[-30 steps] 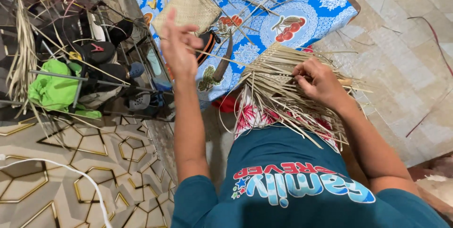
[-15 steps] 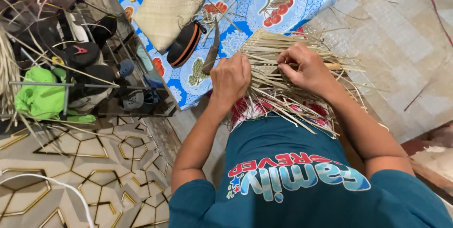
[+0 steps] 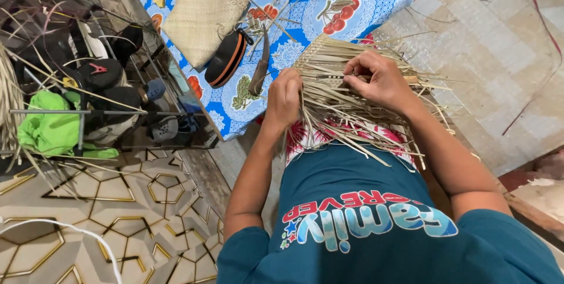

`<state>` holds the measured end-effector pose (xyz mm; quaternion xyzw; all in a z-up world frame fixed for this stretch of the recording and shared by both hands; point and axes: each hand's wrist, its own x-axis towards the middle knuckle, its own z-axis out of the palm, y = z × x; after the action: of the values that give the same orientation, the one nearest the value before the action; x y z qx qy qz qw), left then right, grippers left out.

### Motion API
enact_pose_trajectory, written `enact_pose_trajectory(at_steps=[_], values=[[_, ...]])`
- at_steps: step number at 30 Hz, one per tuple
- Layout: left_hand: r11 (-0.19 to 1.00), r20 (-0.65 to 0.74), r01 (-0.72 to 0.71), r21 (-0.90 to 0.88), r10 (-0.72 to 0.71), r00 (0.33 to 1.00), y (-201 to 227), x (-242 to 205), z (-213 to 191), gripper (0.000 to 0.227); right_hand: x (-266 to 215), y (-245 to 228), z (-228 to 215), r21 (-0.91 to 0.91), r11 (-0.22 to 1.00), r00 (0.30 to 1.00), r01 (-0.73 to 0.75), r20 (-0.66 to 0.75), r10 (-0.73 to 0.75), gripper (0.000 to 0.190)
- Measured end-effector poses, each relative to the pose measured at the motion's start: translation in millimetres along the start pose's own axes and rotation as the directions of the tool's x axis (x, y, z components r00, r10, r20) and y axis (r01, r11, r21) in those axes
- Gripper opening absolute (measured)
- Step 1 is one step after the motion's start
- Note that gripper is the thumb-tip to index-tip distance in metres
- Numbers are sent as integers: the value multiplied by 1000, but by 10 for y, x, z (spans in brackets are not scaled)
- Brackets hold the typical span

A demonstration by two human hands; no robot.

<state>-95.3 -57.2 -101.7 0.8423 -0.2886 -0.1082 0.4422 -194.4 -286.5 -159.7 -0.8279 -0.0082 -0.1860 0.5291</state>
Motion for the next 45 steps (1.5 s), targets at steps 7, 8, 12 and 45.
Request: enact_pose_trajectory(at_steps=[7, 8, 12, 45], values=[[990, -59, -134, -33, 132, 990, 490, -98, -155, 18, -15, 30, 12, -11, 999, 1000, -30, 9, 30, 18], [987, -80, -157, 20, 158, 984, 465, -117, -137, 12, -17, 44, 20, -5, 1000, 1000, -14, 8, 14, 18], [980, -158, -188, 65, 196, 968, 235, -135, 23, 11, -16, 47, 8, 5, 1000, 1000, 15, 7, -15, 17], [984, -265, -171, -44, 154, 952, 317, -156, 275, 27, -21, 89, 38, 56, 985, 986, -163, -17, 164, 19]])
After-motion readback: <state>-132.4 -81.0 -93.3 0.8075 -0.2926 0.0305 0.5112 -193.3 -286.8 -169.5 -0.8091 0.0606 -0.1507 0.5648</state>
